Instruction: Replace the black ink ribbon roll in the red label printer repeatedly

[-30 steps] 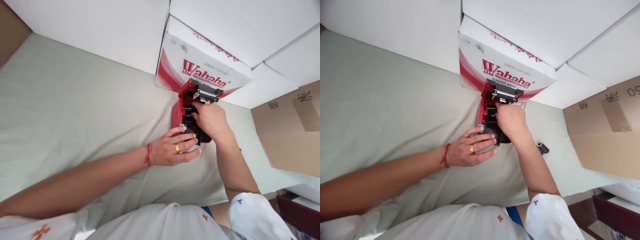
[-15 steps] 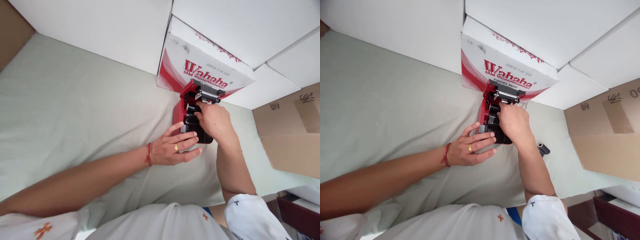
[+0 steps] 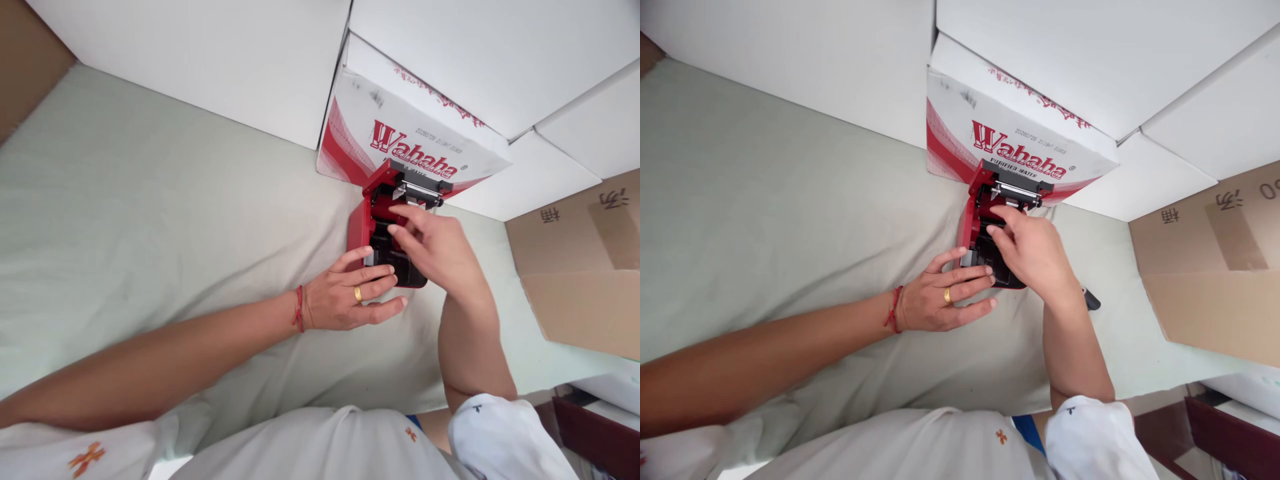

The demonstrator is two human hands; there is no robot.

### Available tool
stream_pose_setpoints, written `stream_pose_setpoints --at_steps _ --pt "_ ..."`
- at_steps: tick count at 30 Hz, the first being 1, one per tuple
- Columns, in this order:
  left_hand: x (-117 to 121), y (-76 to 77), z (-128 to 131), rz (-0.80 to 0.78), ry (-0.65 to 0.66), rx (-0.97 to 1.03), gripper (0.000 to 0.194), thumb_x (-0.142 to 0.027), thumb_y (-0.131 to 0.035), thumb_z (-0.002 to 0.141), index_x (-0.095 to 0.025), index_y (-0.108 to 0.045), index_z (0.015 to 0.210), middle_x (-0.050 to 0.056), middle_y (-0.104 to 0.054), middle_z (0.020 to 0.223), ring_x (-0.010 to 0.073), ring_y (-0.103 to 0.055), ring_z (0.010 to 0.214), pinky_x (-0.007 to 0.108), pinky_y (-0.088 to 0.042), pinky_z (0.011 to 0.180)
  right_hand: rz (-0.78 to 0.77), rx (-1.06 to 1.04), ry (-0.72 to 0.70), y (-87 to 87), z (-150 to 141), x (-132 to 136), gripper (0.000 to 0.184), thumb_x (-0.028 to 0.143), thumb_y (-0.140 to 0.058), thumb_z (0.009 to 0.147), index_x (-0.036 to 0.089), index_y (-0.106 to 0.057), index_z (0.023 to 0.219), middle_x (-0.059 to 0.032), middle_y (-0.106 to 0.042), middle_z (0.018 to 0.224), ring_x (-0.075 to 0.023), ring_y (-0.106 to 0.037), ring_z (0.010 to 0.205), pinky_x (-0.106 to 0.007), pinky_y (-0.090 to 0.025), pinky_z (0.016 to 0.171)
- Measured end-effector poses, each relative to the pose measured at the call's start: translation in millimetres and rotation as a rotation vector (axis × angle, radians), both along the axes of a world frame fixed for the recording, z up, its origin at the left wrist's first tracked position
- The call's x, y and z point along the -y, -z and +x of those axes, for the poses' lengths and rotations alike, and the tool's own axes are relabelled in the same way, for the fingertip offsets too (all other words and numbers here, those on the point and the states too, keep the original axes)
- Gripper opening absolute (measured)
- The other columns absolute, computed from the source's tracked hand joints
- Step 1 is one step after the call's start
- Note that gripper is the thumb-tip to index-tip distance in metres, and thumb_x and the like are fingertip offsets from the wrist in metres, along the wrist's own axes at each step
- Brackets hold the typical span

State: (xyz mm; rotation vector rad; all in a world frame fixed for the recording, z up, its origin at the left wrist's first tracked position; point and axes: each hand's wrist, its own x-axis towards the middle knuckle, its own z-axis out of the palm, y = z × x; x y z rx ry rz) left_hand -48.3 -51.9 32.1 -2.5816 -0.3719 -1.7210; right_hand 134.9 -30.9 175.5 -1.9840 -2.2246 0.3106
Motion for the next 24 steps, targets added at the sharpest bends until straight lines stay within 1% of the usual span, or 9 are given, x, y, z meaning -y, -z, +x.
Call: stream_pose_setpoints --at_steps 3,4,6,8,10,13,17,21,24 --pt "2 0.3 0 -0.005 -0.005 -0.002 0.029 -0.024 -0.079 0.102 -0.031 -0.073 0.129 0.001 -0.085 0.125 0.0175 -0.08 0.129 0.041 -0.056 0.129 0.372 -0.141 0.054 -11.8 8 9 0.04 0.048 -0.05 0.114 0.027 -0.08 0.129 -0.0092 -0.085 0.111 -0.0271 -0.08 0.097 -0.045 -0.063 0.095" --pt "3 0.4 0 -0.007 0.002 -0.004 0.03 -0.023 -0.079 0.101 -0.031 -0.073 0.129 0.002 -0.085 0.125 0.018 -0.08 0.129 0.04 -0.058 0.127 0.471 -0.112 0.08 -13.1 12 7 0.044 0.051 -0.046 0.115 0.027 -0.079 0.132 -0.0114 -0.084 0.121 -0.0292 -0.079 0.107 -0.049 -0.062 0.102" --pt "4 0.3 0 -0.014 0.022 -0.004 0.034 -0.023 -0.082 0.099 -0.03 -0.073 0.131 0.004 -0.085 0.125 0.0193 -0.08 0.129 0.039 -0.061 0.124 0.553 -0.004 0.09 -10.7 19 -3 0.05 0.054 -0.042 0.116 0.028 -0.071 0.148 -0.0151 -0.077 0.141 -0.0345 -0.073 0.131 -0.059 -0.054 0.117" --pt "5 -0.4 -1 -0.014 0.044 -0.006 0.036 -0.022 -0.083 0.098 -0.029 -0.072 0.132 0.004 -0.085 0.124 0.0199 -0.08 0.128 0.039 -0.062 0.122 0.515 0.084 0.025 -2.9 27 -16 0.055 0.053 -0.038 0.117 0.028 -0.062 0.16 -0.0159 -0.069 0.157 -0.0369 -0.062 0.149 -0.065 -0.046 0.125" --pt "6 -1.5 -1 -0.011 0.051 -0.011 0.036 -0.023 -0.083 0.098 -0.03 -0.072 0.132 0.004 -0.085 0.122 0.0196 -0.08 0.126 0.039 -0.063 0.121 0.449 0.104 -0.046 5.8 31 -22 0.057 0.052 -0.035 0.118 0.026 -0.059 0.163 -0.0164 -0.066 0.162 -0.0359 -0.056 0.155 -0.065 -0.044 0.127" --pt "5 -3.6 -2 0.002 0.052 -0.012 0.031 -0.024 -0.082 0.099 -0.031 -0.072 0.128 0.002 -0.086 0.12 0.0189 -0.082 0.123 0.038 -0.065 0.117 0.437 0.026 -0.071 12.1 30 -14 0.054 0.049 -0.036 0.119 0.023 -0.069 0.153 -0.0164 -0.074 0.149 -0.0325 -0.065 0.143 -0.057 -0.049 0.124" --pt "5 -7.0 -3 0.012 0.054 0.004 0.023 -0.023 -0.079 0.101 -0.029 -0.073 0.123 0.001 -0.087 0.115 0.0187 -0.085 0.116 0.036 -0.068 0.111 0.443 -0.065 -0.073 11.4 25 18 0.045 0.045 -0.046 0.116 0.023 -0.082 0.132 -0.0143 -0.082 0.13 -0.0308 -0.073 0.124 -0.052 -0.057 0.113" --pt "5 -9.8 -2 0.018 0.055 0.02 0.019 -0.023 -0.077 0.102 -0.029 -0.074 0.12 0.0 -0.088 0.111 0.0177 -0.085 0.113 0.034 -0.069 0.107 0.336 -0.063 -0.122 20.2 26 44 0.037 0.039 -0.054 0.114 0.025 -0.083 0.131 -0.014 -0.082 0.128 -0.0302 -0.074 0.119 -0.052 -0.06 0.108" --pt "6 -10.8 0 0.016 0.048 0.024 0.018 -0.022 -0.075 0.103 -0.03 -0.074 0.119 -0.001 -0.088 0.111 0.0164 -0.085 0.113 0.033 -0.068 0.107 0.323 -0.07 -0.136 30.0 26 55 0.035 0.033 -0.055 0.114 0.024 -0.081 0.135 -0.0145 -0.082 0.128 -0.0297 -0.073 0.117 -0.053 -0.062 0.105"
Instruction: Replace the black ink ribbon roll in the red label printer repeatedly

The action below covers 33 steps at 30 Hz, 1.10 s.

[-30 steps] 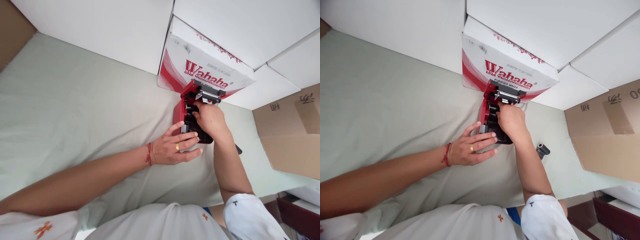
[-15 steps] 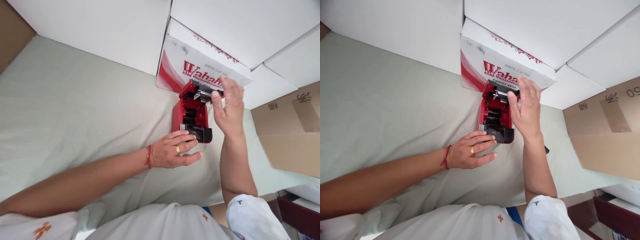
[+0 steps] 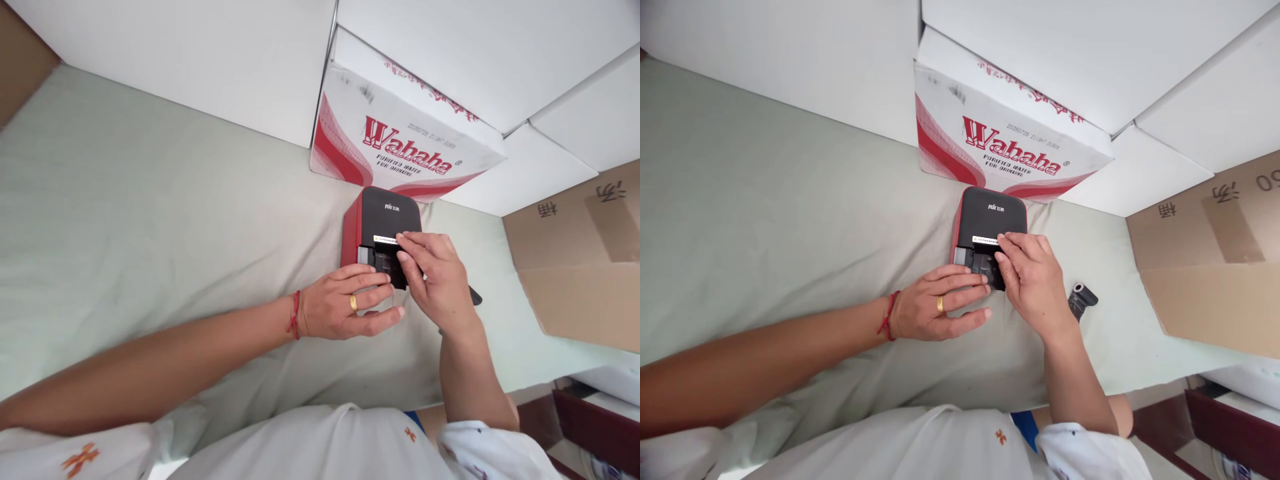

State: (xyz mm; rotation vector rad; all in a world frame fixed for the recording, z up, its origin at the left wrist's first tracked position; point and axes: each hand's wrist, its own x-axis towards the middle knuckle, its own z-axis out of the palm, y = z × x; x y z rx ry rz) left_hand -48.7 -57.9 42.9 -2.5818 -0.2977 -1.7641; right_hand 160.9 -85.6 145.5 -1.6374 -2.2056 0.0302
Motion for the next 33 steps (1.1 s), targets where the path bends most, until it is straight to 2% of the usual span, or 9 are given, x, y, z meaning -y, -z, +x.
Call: stream_pose_setpoints --at_steps 5,9,11,14,18,21,24,28,33 --pt "1 1.6 2 -0.005 0.002 0.011 0.02 -0.019 -0.075 0.102 -0.027 -0.074 0.12 0.0 -0.088 0.11 0.0179 -0.085 0.111 0.034 -0.068 0.106 0.028 0.073 -0.022 7.3 -2 6 0.036 0.025 -0.053 0.114 0.018 -0.079 0.138 -0.0168 -0.081 0.129 -0.0298 -0.072 0.113 -0.052 -0.064 0.099" --pt "0 7.7 -1 0.003 0.014 -0.049 0.023 -0.021 -0.073 0.102 -0.034 -0.072 0.121 -0.002 -0.087 0.117 0.0166 -0.083 0.12 0.034 -0.067 0.11 0.075 0.06 -0.048 12.2 2 5 0.035 0.023 -0.056 0.113 0.019 -0.078 0.14 -0.0156 -0.081 0.128 -0.029 -0.072 0.112 -0.05 -0.064 0.096" --pt "-2 10.1 -4 -0.048 0.049 -0.047 0.029 -0.024 -0.072 0.102 -0.036 -0.069 0.128 0.0 -0.085 0.126 0.0189 -0.08 0.128 0.038 -0.066 0.113 0.098 0.024 -0.049 15.6 5 3 0.034 0.022 -0.058 0.112 0.022 -0.079 0.139 -0.0139 -0.082 0.127 -0.0281 -0.074 0.112 -0.05 -0.063 0.096" --pt "-10 8.7 -8 -0.243 0.054 0.065 0.048 -0.031 -0.069 0.102 -0.032 -0.059 0.149 0.01 -0.077 0.138 0.0279 -0.073 0.139 0.049 -0.063 0.117 0.137 -0.064 -0.041 20.6 5 5 0.03 0.022 -0.061 0.111 0.026 -0.081 0.134 -0.0119 -0.082 0.124 -0.0266 -0.076 0.112 -0.048 -0.063 0.098" --pt "-25 4.2 -13 -0.671 0.004 0.162 0.062 -0.031 -0.066 0.103 -0.028 -0.046 0.161 0.016 -0.062 0.155 0.0324 -0.06 0.151 0.058 -0.052 0.127 0.138 -0.168 -0.066 26.7 2 20 0.028 0.024 -0.066 0.11 0.027 -0.079 0.134 -0.0127 -0.08 0.132 -0.0281 -0.074 0.124 -0.051 -0.062 0.107" --pt "-35 8.5 -14 -1.008 0.101 0.187 0.069 -0.039 -0.071 0.1 -0.03 -0.043 0.163 0.014 -0.05 0.167 0.0345 -0.047 0.162 0.061 -0.042 0.135 0.127 -0.19 -0.096 32.4 1 35 0.033 0.026 -0.072 0.107 0.028 -0.075 0.14 -0.0138 -0.076 0.14 -0.0296 -0.071 0.131 -0.054 -0.061 0.11" --pt "-40 16.6 -12 -1.252 0.257 0.249 0.081 -0.048 -0.077 0.095 -0.037 -0.038 0.165 0.01 -0.037 0.178 0.0365 -0.031 0.173 0.063 -0.031 0.142 0.175 -0.173 -0.089 38.1 3 44 0.039 0.023 -0.076 0.104 0.029 -0.073 0.142 -0.0145 -0.074 0.143 -0.03 -0.069 0.131 -0.054 -0.062 0.108" --pt "-40 21.2 -9 -1.372 0.372 0.275 0.088 -0.053 -0.08 0.094 -0.041 -0.034 0.168 0.006 -0.025 0.186 0.0361 -0.016 0.179 0.064 -0.018 0.146 0.206 -0.16 -0.093 42.3 3 44 0.04 0.019 -0.077 0.102 0.028 -0.072 0.141 -0.0145 -0.075 0.139 -0.0299 -0.07 0.128 -0.053 -0.062 0.106" --pt "-42 18.8 -9 -1.324 0.36 0.221 0.094 -0.054 -0.081 0.097 -0.04 -0.027 0.173 0.006 -0.018 0.19 0.0371 -0.01 0.18 0.063 -0.01 0.148 0.23 -0.164 -0.105 44.0 1 42 0.041 0.014 -0.076 0.101 0.028 -0.073 0.14 -0.0131 -0.077 0.134 -0.0296 -0.071 0.125 -0.053 -0.062 0.105"
